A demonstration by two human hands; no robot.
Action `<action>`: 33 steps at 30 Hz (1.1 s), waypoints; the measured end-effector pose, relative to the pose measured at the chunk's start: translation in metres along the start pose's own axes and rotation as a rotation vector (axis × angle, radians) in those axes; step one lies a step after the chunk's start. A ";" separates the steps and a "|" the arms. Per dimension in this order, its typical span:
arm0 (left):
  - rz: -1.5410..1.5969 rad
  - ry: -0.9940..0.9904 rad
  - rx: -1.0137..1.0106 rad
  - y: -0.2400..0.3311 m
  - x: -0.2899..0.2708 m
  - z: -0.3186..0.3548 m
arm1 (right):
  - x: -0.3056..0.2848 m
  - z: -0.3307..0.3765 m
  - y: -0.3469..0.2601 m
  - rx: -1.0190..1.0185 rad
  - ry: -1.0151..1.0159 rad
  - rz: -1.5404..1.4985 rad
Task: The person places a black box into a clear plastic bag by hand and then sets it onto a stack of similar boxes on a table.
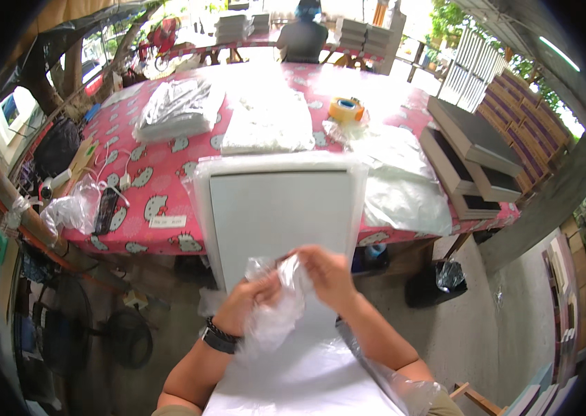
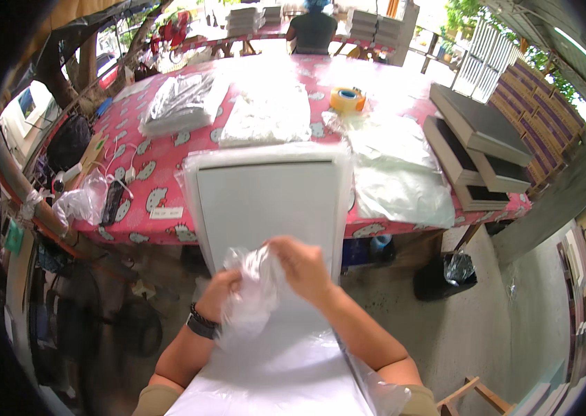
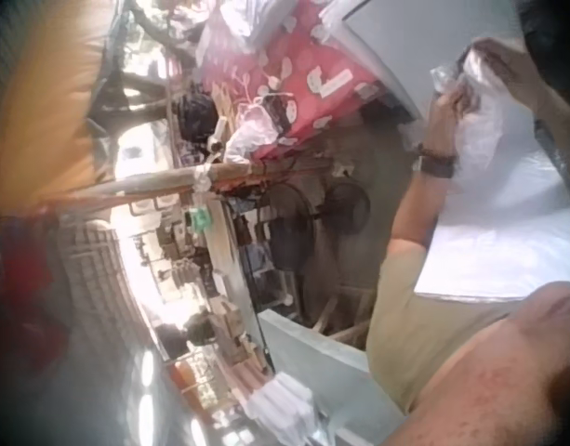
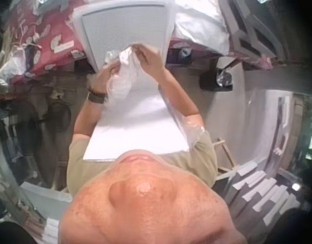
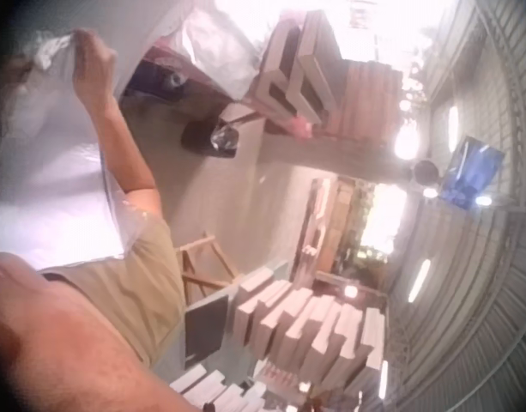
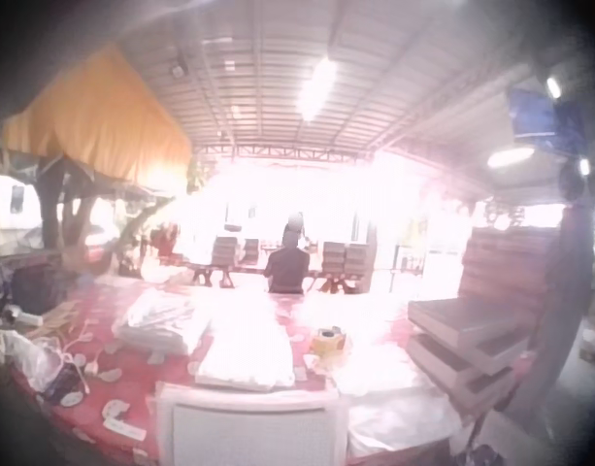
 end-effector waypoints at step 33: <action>-1.235 0.276 0.622 0.110 -0.118 0.044 | -0.122 0.036 0.099 0.529 0.358 -1.025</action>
Point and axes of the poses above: each hand's wrist, its own z-axis away from the middle knuckle, its own x-axis out of the palm, y = z × x, the point moved 4 cm from there along -z, towards the middle knuckle, and after that the axes turned 15 degrees about z, right-handed, at the moved point
